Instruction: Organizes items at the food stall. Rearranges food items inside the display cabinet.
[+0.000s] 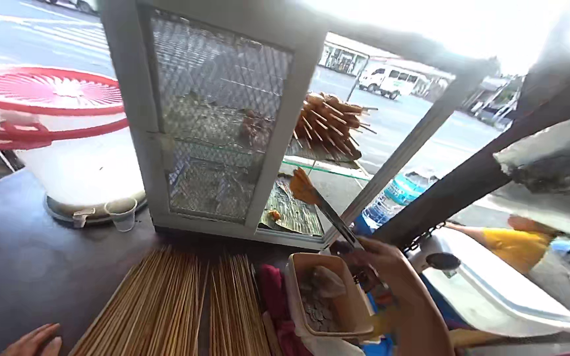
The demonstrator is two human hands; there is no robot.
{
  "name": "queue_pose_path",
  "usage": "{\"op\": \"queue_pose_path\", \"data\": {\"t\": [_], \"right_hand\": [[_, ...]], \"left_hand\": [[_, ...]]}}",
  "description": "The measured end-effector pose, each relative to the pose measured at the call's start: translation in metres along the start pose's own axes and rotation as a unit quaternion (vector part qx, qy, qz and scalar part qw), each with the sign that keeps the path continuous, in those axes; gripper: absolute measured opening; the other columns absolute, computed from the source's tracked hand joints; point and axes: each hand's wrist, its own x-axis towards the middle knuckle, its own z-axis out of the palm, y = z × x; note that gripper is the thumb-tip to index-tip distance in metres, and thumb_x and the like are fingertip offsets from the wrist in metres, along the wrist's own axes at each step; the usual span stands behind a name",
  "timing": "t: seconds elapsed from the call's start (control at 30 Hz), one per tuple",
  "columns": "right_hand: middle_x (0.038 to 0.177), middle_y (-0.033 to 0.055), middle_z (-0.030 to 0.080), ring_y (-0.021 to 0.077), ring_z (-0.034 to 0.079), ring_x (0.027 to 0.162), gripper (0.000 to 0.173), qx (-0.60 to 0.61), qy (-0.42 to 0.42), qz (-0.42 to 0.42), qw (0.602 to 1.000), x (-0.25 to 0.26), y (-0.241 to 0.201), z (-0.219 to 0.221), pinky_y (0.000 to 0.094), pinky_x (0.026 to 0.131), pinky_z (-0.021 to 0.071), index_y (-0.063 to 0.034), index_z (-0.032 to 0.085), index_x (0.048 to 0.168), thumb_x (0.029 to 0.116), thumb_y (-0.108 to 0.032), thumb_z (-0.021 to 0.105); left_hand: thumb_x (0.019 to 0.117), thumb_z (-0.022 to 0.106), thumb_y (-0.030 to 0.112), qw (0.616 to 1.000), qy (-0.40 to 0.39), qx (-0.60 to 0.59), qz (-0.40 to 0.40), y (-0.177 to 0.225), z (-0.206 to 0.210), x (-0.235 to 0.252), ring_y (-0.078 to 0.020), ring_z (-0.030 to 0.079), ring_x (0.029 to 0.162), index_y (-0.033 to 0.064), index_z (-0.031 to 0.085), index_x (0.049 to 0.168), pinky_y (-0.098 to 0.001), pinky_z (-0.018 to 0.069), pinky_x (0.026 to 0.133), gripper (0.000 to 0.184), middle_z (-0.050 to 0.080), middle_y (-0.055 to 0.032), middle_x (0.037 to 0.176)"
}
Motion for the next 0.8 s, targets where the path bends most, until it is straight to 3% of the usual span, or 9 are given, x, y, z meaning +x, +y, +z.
{"op": "queue_pose_path", "data": {"t": [0.1,0.2,0.43,0.53,0.6,0.63,0.67,0.73,0.8], "right_hand": [[0.074,0.0024,0.068,0.0068,0.050,0.045,0.034,0.128,0.058,-0.016,0.990,-0.047,0.004,-0.008,0.0219,0.039,0.0427,-0.0026,0.066,0.131,0.0992,-0.009,0.057],[0.075,0.0012,0.069,0.0035,0.049,0.042,0.034,0.183,0.087,-0.040,0.978,-0.062,-0.012,-0.013,0.0176,0.037,0.0412,-0.0010,0.064,0.131,0.0990,-0.004,0.052],[0.084,0.0055,0.067,0.0071,0.048,0.049,0.031,-0.004,0.109,-0.033,0.993,-0.004,-0.111,-0.014,0.0247,0.047,0.0440,-0.0070,0.064,0.135,0.1065,-0.017,0.056],[0.088,0.0113,0.067,0.0192,0.055,0.057,0.031,-0.135,0.102,-0.060,0.984,0.046,-0.146,-0.009,0.0412,0.057,0.0496,-0.0147,0.066,0.135,0.1075,-0.023,0.054],[0.100,0.0205,0.072,0.0368,0.068,0.080,0.030,-0.230,0.103,-0.079,0.964,0.077,-0.167,-0.004,0.0615,0.075,0.0527,-0.0151,0.070,0.130,0.1047,-0.021,0.056],[0.107,0.0233,0.072,0.0419,0.069,0.091,0.029,-0.273,0.095,-0.080,0.954,0.090,-0.177,-0.001,0.0667,0.081,0.0512,-0.0145,0.071,0.128,0.1038,-0.021,0.057],[0.107,0.0238,0.071,0.0427,0.069,0.093,0.026,-0.304,0.081,-0.080,0.946,0.103,-0.185,0.001,0.0675,0.081,0.0513,-0.0131,0.072,0.124,0.1026,-0.021,0.059],[0.103,0.0210,0.069,0.0345,0.067,0.078,0.029,-0.316,0.025,-0.056,0.947,0.121,-0.201,0.000,0.0566,0.070,0.0547,-0.0111,0.069,0.126,0.1028,-0.027,0.062],[0.093,0.0167,0.065,0.0249,0.058,0.064,0.032,-0.240,-0.018,-0.036,0.970,0.131,-0.214,-0.007,0.0455,0.060,0.0521,-0.0083,0.066,0.129,0.1034,-0.028,0.062]], "left_hand": [[0.0999,0.054,0.013,1.000,-0.019,-0.006,0.017,-0.004,-0.001,0.001,-0.0471,0.051,0.135,-0.0088,0.067,0.123,-0.0552,0.0322,0.118,0.034,0.060,-0.0306,0.135],[0.0993,0.055,0.011,0.999,-0.026,-0.008,0.032,-0.002,-0.003,0.002,-0.0513,0.050,0.134,-0.0103,0.067,0.122,-0.0592,0.0311,0.117,0.034,0.059,-0.0334,0.135],[0.0987,0.056,0.010,0.999,-0.011,-0.017,0.033,-0.002,-0.003,0.002,-0.0508,0.052,0.131,-0.0081,0.069,0.121,-0.0588,0.0335,0.116,0.031,0.061,-0.0315,0.133],[0.0981,0.056,0.010,0.999,-0.001,-0.022,0.032,-0.004,-0.002,0.003,-0.0487,0.054,0.130,-0.0073,0.070,0.120,-0.0571,0.0350,0.115,0.031,0.063,-0.0294,0.132],[0.0979,0.055,0.008,0.999,0.004,-0.029,0.028,-0.003,-0.003,0.003,-0.0479,0.055,0.129,-0.0075,0.070,0.119,-0.0569,0.0359,0.114,0.030,0.063,-0.0293,0.131],[0.0982,0.055,0.008,0.999,0.007,-0.033,0.024,-0.002,-0.003,0.002,-0.0472,0.055,0.129,-0.0072,0.070,0.119,-0.0562,0.0362,0.114,0.030,0.063,-0.0289,0.131],[0.0985,0.055,0.008,0.999,0.007,-0.036,0.019,-0.001,-0.004,0.002,-0.0466,0.054,0.130,-0.0068,0.070,0.120,-0.0553,0.0361,0.115,0.030,0.063,-0.0285,0.132],[0.0986,0.055,0.007,0.999,0.014,-0.043,0.013,0.001,-0.006,0.001,-0.0463,0.054,0.131,-0.0071,0.070,0.120,-0.0538,0.0363,0.115,0.030,0.063,-0.0284,0.132],[0.0981,0.055,0.006,0.999,0.023,-0.046,0.013,0.001,-0.005,0.002,-0.0463,0.055,0.129,-0.0080,0.070,0.119,-0.0533,0.0373,0.115,0.029,0.064,-0.0286,0.130]]}}
